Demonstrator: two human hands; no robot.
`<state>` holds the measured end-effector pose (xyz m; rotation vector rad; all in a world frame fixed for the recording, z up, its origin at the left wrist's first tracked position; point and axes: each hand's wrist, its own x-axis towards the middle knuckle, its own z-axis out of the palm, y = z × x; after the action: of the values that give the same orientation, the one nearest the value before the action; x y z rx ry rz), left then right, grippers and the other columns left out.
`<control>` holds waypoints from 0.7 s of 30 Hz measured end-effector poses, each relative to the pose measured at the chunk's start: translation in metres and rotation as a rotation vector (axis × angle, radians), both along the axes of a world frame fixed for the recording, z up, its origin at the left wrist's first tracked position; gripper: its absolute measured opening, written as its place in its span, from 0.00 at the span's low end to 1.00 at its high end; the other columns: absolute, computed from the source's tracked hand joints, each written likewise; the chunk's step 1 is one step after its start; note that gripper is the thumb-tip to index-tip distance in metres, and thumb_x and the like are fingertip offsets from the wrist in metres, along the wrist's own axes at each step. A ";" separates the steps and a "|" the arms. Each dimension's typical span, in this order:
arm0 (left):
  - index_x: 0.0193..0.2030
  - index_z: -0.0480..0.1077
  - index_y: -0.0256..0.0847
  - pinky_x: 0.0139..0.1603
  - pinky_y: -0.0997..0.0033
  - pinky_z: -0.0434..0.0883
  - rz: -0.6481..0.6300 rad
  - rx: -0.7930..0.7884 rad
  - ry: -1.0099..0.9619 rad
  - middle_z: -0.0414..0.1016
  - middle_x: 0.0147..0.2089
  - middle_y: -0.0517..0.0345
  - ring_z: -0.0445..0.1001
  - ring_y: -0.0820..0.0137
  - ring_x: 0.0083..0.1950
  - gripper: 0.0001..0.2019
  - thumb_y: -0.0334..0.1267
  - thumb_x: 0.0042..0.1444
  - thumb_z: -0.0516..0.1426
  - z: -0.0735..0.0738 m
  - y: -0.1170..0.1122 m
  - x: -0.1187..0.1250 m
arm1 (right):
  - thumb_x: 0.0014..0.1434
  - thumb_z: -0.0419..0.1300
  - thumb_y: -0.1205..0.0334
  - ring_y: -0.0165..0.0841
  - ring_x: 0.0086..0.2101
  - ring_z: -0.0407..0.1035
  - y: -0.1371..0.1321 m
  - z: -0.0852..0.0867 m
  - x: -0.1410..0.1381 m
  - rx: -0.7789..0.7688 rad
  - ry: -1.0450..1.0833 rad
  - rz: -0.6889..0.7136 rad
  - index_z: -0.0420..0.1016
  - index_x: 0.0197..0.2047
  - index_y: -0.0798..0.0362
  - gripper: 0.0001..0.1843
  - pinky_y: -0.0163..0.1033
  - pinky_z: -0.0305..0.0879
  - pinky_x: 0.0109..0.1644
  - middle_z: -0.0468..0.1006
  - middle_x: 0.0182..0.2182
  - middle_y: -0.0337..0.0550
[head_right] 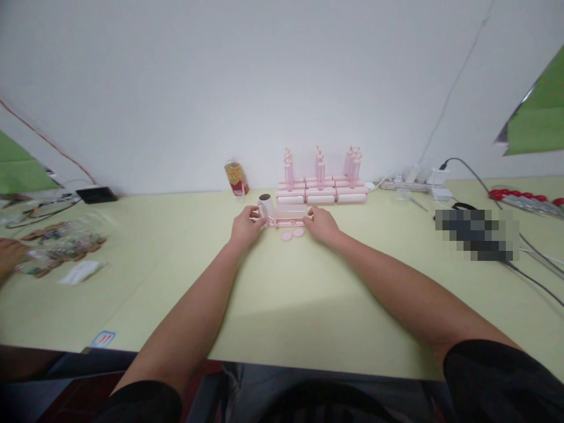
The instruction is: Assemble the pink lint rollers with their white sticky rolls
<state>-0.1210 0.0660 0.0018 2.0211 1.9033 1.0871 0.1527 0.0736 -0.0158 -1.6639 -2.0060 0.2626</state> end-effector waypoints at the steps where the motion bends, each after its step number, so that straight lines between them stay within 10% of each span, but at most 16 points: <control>1: 0.56 0.68 0.43 0.40 0.70 0.70 -0.001 -0.004 0.001 0.81 0.47 0.54 0.78 0.69 0.38 0.20 0.44 0.57 0.62 0.000 0.000 0.000 | 0.68 0.59 0.54 0.37 0.46 0.74 0.000 -0.003 -0.001 -0.009 0.014 0.006 0.72 0.56 0.56 0.18 0.49 0.74 0.50 0.76 0.50 0.49; 21: 0.52 0.62 0.43 0.35 0.65 0.65 0.043 -0.036 0.221 0.76 0.39 0.52 0.75 0.61 0.38 0.19 0.47 0.59 0.59 0.011 -0.020 0.020 | 0.63 0.59 0.57 0.42 0.49 0.69 0.007 0.001 -0.001 0.156 0.144 0.106 0.73 0.55 0.56 0.20 0.48 0.66 0.58 0.72 0.51 0.53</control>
<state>-0.1006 0.0457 0.0132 2.1691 2.0625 0.8625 0.1514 0.0805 -0.0149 -1.4057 -1.9566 0.2485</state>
